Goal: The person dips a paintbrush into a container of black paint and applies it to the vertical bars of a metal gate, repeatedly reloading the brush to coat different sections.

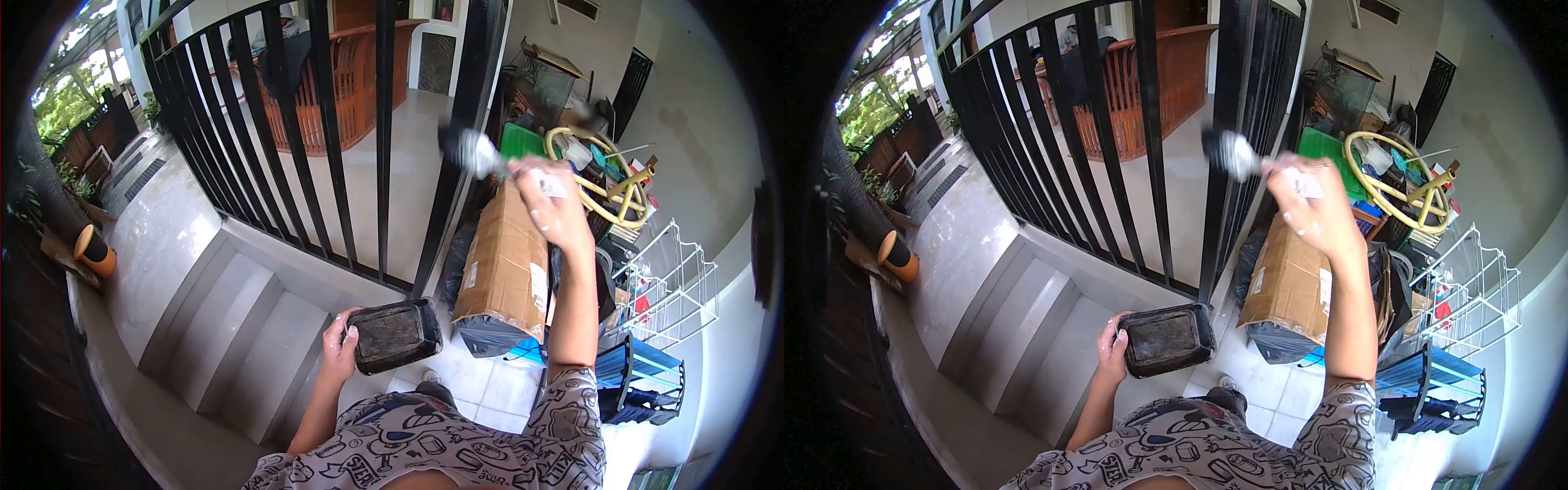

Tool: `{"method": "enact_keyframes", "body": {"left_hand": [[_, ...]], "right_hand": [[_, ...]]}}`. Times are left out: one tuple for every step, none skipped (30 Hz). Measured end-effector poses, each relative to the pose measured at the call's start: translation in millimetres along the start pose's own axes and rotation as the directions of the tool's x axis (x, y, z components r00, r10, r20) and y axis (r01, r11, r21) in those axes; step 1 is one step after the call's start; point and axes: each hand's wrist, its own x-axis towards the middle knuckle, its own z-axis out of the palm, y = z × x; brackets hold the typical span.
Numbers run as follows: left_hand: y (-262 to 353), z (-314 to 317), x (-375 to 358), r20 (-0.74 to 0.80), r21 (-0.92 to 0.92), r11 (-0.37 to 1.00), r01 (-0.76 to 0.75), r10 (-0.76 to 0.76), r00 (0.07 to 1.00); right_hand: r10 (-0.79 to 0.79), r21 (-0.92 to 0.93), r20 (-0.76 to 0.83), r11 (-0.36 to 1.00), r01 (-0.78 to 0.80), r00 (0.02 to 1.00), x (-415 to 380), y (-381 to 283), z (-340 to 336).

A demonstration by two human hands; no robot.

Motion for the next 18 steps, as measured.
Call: {"method": "enact_keyframes", "body": {"left_hand": [[1,-1,-1,-0.007,0.006,1.0,-0.011,0.011,1.0],[1,-3,-2,-0.013,0.013,1.0,-0.024,0.025,1.0],[1,-5,-4,-0.021,0.019,1.0,-0.013,0.013,1.0],[1,-7,-7,-0.028,0.024,1.0,0.0,0.001,1.0],[2,-8,-9,-0.036,0.029,0.999,0.013,-0.012,0.999],[2,-10,-11,-0.047,0.034,0.999,0.021,-0.02,0.999],[2,-11,-13,-0.057,0.039,0.999,0.029,-0.027,0.998],[3,-13,-15,-0.065,0.043,0.998,0.038,-0.035,0.997],[6,-13,-17,-0.074,0.033,0.999,0.041,-0.038,0.997],[11,-13,-17,-0.082,0.024,0.999,0.041,-0.039,0.996],[14,-13,-17,-0.092,0.013,0.999,0.039,-0.038,0.995],[13,-13,-18,-0.106,0.007,0.999,0.041,-0.04,0.994],[12,-15,-21,-0.117,0.003,0.999,0.045,-0.044,0.992],[11,-14,-20,-0.13,-0.004,0.999,0.044,-0.044,0.991],[11,-14,-20,-0.122,0.002,0.999,0.046,-0.046,0.991],[11,-15,-20,-0.114,0.008,0.999,0.05,-0.049,0.992],[11,-16,-21,-0.106,0.015,0.998,0.056,-0.054,0.993],[13,-16,-22,-0.108,0.011,0.998,0.054,-0.053,0.993]], "right_hand": [[0.08,-0.014,0.081,0.997,-0.079,0.994,-3,-1,5],[0.08,-0.214,0.093,0.975,-0.059,0.992,-6,-5,9],[0.101,-0.09,0.018,0.991,-0.099,0.995,-10,-7,13],[0.132,0.037,-0.052,0.991,-0.13,0.99,-11,-8,17],[0.087,0.075,-0.192,0.994,-0.074,0.978,-10,-9,20],[0.05,0.106,-0.328,0.994,-0.015,0.943,-9,-10,22],[0.104,-0.011,-0.372,0.993,-0.117,0.922,-4,-14,19],[0.052,-0.009,-0.391,0.998,-0.06,0.919,-1,-4,21],[0.021,0.029,-0.282,0.999,-0.013,0.959,-2,1,23],[-0.019,0.071,-0.174,0.997,0.031,0.985,-5,6,24],[0.0,-0.009,0.063,1.0,0.0,0.998,-9,17,22],[0.204,-0.236,0.134,0.957,-0.169,0.97,-9,-2,23],[0.139,-0.13,0.038,0.983,-0.133,0.99,-10,-2,29],[0.079,-0.031,-0.066,0.996,-0.081,0.995,-9,0,32],[0.073,-0.01,-0.223,0.997,-0.077,0.972,-7,-4,34],[0.07,0.011,-0.373,0.997,-0.071,0.925,-6,-7,35],[-0.096,-0.197,-0.456,0.98,0.004,0.885,-1,2,32],[-0.048,-0.156,-0.375,0.988,-0.012,0.926,-2,3,32]]}}
